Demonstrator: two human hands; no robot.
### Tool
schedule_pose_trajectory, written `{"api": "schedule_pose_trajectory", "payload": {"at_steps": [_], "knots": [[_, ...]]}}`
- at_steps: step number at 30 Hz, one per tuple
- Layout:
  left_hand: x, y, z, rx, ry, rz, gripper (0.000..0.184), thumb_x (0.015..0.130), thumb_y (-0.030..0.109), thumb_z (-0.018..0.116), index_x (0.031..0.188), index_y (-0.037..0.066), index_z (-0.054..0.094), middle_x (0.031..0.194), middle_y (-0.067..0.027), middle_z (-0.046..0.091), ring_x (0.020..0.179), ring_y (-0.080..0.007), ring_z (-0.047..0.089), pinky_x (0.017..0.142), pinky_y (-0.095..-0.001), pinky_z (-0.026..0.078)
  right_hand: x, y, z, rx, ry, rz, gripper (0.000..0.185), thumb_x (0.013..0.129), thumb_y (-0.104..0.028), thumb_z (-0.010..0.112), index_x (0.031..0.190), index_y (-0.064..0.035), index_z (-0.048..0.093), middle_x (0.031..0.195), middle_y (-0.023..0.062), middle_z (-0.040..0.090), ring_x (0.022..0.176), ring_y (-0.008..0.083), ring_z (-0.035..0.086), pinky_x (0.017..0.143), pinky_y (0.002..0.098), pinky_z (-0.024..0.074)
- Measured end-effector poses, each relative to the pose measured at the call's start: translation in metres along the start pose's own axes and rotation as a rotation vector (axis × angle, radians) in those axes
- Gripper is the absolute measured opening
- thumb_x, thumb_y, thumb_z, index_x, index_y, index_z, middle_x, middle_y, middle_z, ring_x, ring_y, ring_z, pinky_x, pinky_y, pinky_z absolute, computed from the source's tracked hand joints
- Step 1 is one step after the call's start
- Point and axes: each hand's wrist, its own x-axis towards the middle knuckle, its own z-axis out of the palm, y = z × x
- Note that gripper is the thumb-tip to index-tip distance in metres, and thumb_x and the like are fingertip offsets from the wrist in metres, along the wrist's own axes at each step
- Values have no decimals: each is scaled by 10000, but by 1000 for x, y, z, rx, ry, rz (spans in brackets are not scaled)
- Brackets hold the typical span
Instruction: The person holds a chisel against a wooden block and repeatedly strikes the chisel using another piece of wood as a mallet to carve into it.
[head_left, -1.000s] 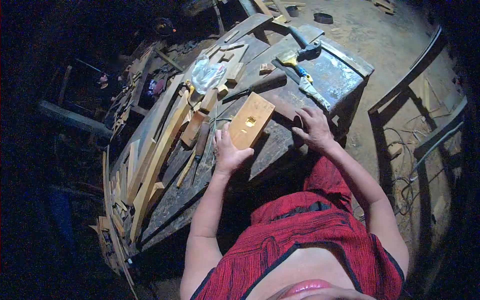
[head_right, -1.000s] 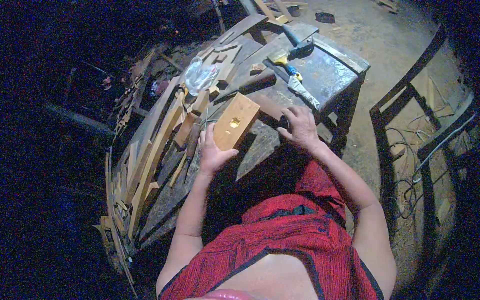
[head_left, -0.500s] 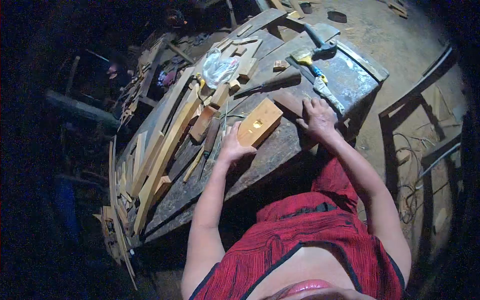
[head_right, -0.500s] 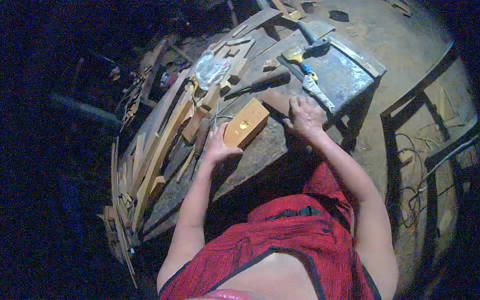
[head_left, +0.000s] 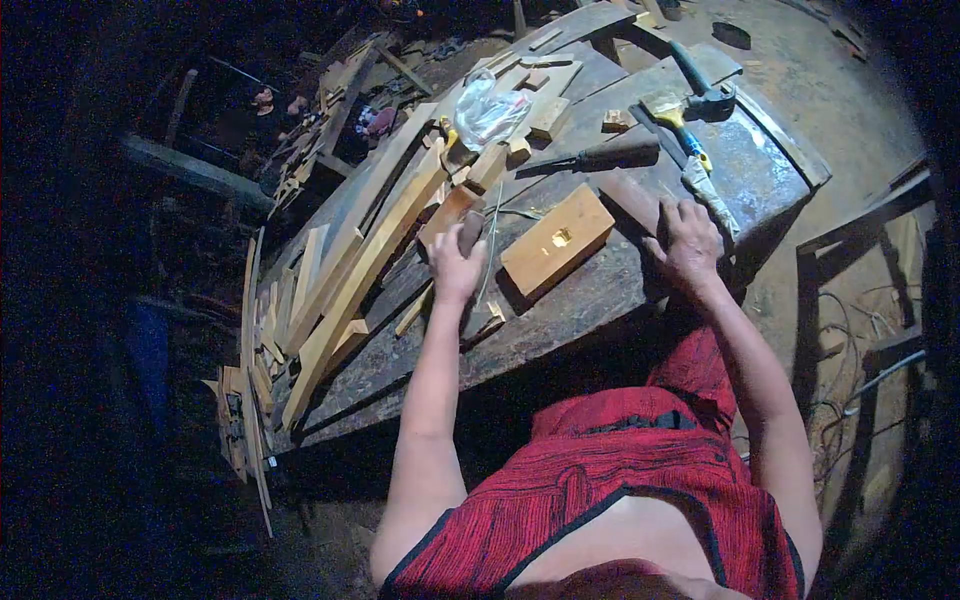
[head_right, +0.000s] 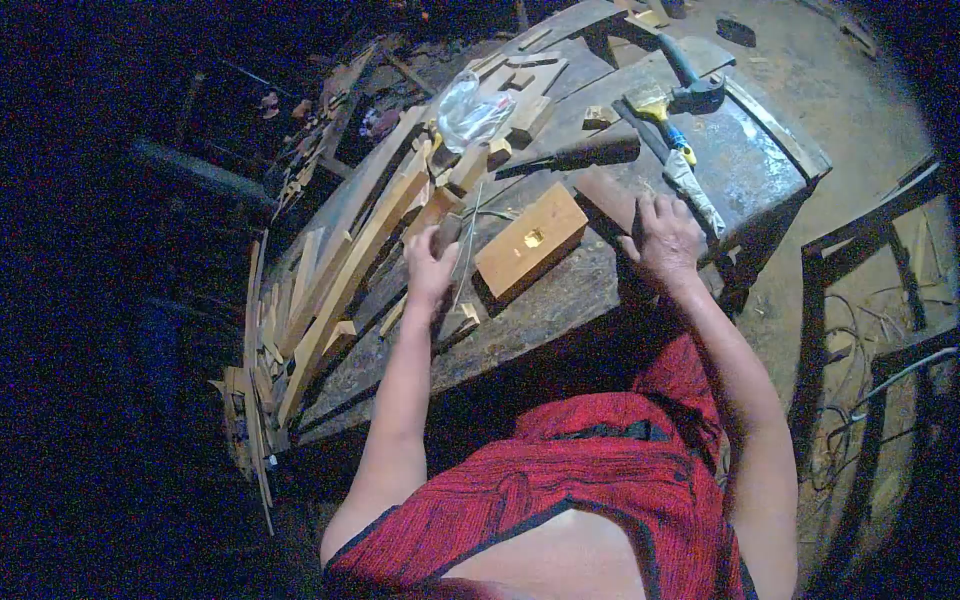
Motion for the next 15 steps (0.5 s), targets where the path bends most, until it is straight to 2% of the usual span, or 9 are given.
{"api": "schedule_pose_trajectory", "payload": {"at_steps": [1,3,5,15], "knots": [[2,-9,-3,31,43,-21,505,669,326,675,1055,25,549,985,-167,545,1003,-345,478,902,-436,370,1,1,0,11,-2,-3,631,630,-305,714,1176,-105,469,983,104,490,938,282,491,742,391,445],[7,-33,0,138,28,-63,496,656,300,668,1053,24,558,989,-175,548,997,-340,492,882,-425,389,1,3,5,6,25,-18,621,612,-332,720,1135,-105,473,975,98,494,930,272,492,721,387,446],[10,-49,6,169,-133,-201,479,639,282,660,1031,20,575,979,-188,561,969,-348,510,870,-418,402,1,4,8,-4,51,-31,613,594,-359,726,1093,-105,477,968,92,497,921,261,492,700,382,446],[11,-43,13,241,-193,-182,449,662,313,663,999,26,591,993,-213,582,959,-369,539,857,-437,412,-1,3,6,8,19,-7,654,597,-341,732,1143,-94,472,994,95,483,948,268,478,733,388,437]]}}
